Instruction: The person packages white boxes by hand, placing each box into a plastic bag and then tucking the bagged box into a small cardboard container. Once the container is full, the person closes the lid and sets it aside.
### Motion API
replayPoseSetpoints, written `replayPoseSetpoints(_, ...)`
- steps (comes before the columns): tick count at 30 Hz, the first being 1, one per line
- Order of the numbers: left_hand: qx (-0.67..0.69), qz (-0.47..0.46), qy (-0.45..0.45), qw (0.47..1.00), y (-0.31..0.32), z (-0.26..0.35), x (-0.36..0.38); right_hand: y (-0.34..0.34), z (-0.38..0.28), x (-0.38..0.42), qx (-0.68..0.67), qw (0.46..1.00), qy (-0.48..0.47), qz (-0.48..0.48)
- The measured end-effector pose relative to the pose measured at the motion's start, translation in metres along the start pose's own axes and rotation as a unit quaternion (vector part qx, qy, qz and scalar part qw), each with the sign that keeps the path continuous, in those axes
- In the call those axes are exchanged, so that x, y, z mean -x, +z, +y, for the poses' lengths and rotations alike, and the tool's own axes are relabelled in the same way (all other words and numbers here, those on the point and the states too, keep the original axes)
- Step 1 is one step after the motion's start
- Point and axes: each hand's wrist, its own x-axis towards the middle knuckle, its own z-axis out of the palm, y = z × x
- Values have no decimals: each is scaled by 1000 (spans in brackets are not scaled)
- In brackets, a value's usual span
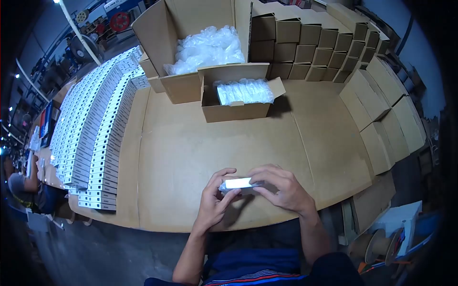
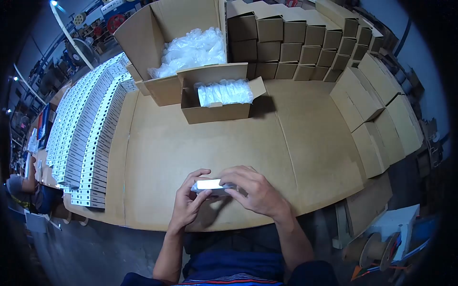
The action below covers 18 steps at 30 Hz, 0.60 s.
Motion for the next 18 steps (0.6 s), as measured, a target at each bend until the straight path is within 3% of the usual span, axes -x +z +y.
replayPoseSetpoints(2,-19,-9,17,1000,-7,-2,-4,-6,0,-11,29,997,-27,-69)
replayPoseSetpoints(6,0,-12,12,1000,-18,-3,-13,-16,-5,-35,141,982,-63,-112)
replayPoseSetpoints(9,109,22,-34,993,-22,-4,-21,-24,-9,-57,178,972,-66,-138)
replayPoseSetpoints(12,100,51,-23,993,-32,6,-37,-33,-6,-81,81,991,-3,-105)
replayPoseSetpoints(13,30,72,12,997,-38,4,-45,-33,-4,-91,99,994,-31,-44)
replayPoseSetpoints(16,-219,46,-5,974,-58,30,-73,-31,-1,-125,122,990,8,75)
replayPoseSetpoints(18,-292,46,37,955,-69,27,-94,-21,-1,-148,159,973,40,161)
